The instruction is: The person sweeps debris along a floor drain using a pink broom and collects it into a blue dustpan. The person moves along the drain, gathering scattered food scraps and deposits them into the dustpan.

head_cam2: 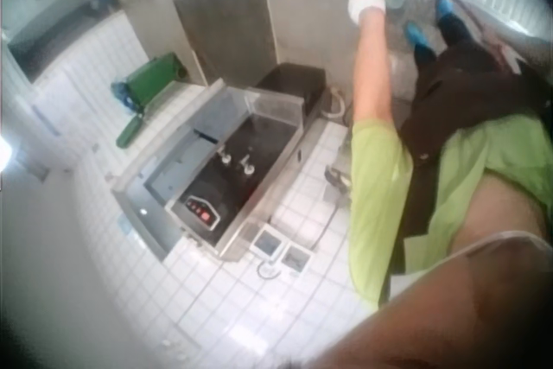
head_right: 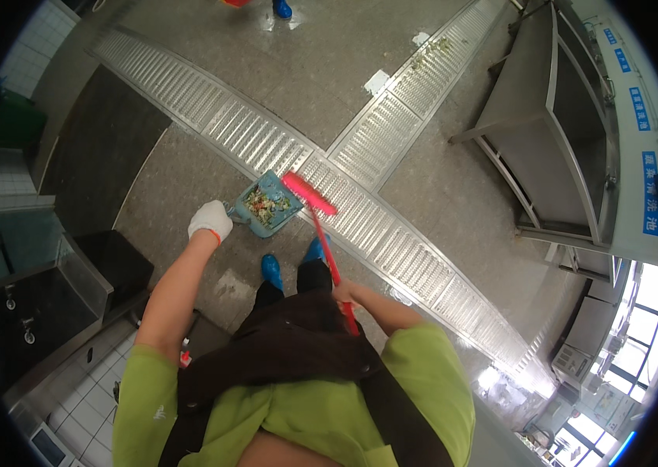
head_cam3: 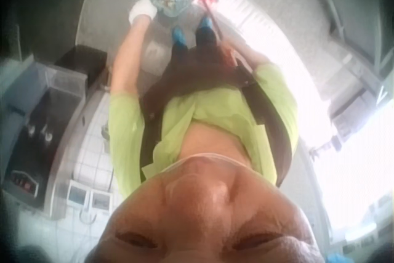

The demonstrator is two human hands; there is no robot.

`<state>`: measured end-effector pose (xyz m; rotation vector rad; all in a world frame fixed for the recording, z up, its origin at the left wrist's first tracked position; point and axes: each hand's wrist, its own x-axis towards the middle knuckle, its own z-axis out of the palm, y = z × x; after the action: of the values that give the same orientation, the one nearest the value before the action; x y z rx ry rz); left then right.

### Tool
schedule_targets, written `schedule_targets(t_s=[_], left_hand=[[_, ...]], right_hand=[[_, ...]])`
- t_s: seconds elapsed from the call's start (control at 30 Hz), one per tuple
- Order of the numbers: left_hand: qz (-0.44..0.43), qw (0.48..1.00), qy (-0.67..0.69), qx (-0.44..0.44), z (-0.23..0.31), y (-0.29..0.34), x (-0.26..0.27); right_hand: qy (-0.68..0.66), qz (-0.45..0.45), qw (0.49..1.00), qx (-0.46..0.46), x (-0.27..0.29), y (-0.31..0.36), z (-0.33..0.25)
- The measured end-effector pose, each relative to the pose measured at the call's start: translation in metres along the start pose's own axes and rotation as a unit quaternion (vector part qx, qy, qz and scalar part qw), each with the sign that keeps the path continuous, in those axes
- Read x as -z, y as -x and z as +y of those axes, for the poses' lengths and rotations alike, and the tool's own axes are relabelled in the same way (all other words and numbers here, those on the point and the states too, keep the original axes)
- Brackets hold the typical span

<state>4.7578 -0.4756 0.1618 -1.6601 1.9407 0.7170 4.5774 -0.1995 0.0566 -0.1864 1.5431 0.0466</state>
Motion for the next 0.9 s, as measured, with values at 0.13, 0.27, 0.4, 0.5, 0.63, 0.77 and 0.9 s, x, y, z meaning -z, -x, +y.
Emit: schedule_targets(t_s=[0.13, 0.27, 0.4, 0.5, 0.63, 0.77, 0.9], left_hand=[[0.011, 1.0, 0.003, -0.011, -0.001, -0.003, 0.0], [0.04, 0.999, 0.03, -0.016, -0.002, 0.0, 0.001], [0.012, 1.0, 0.02, -0.005, 0.002, -0.001, -0.001], [0.015, 1.0, 0.018, 0.005, 0.004, -0.002, -0.002], [0.016, 0.999, 0.031, -0.001, -0.005, 0.006, -0.002], [0.003, 0.998, 0.055, -0.019, -0.032, 0.026, -0.007], [0.016, 0.998, 0.067, 0.008, -0.069, 0.04, -0.014]], right_hand=[[-0.003, -0.143, 0.977, 0.156, 0.066, 0.024, 0.055], [-0.127, -0.083, 0.988, -0.001, 0.08, 0.029, 0.065], [-0.246, -0.058, 0.967, 0.019, 0.035, 0.008, 0.026], [-0.067, -0.031, 0.997, 0.017, 0.015, 0.007, 0.008], [-0.086, -0.174, 0.98, 0.049, 0.031, 0.036, 0.017], [-0.003, -0.022, 0.997, 0.068, 0.058, 0.075, 0.043], [-0.016, -0.018, 0.997, 0.079, 0.073, 0.085, 0.045]])
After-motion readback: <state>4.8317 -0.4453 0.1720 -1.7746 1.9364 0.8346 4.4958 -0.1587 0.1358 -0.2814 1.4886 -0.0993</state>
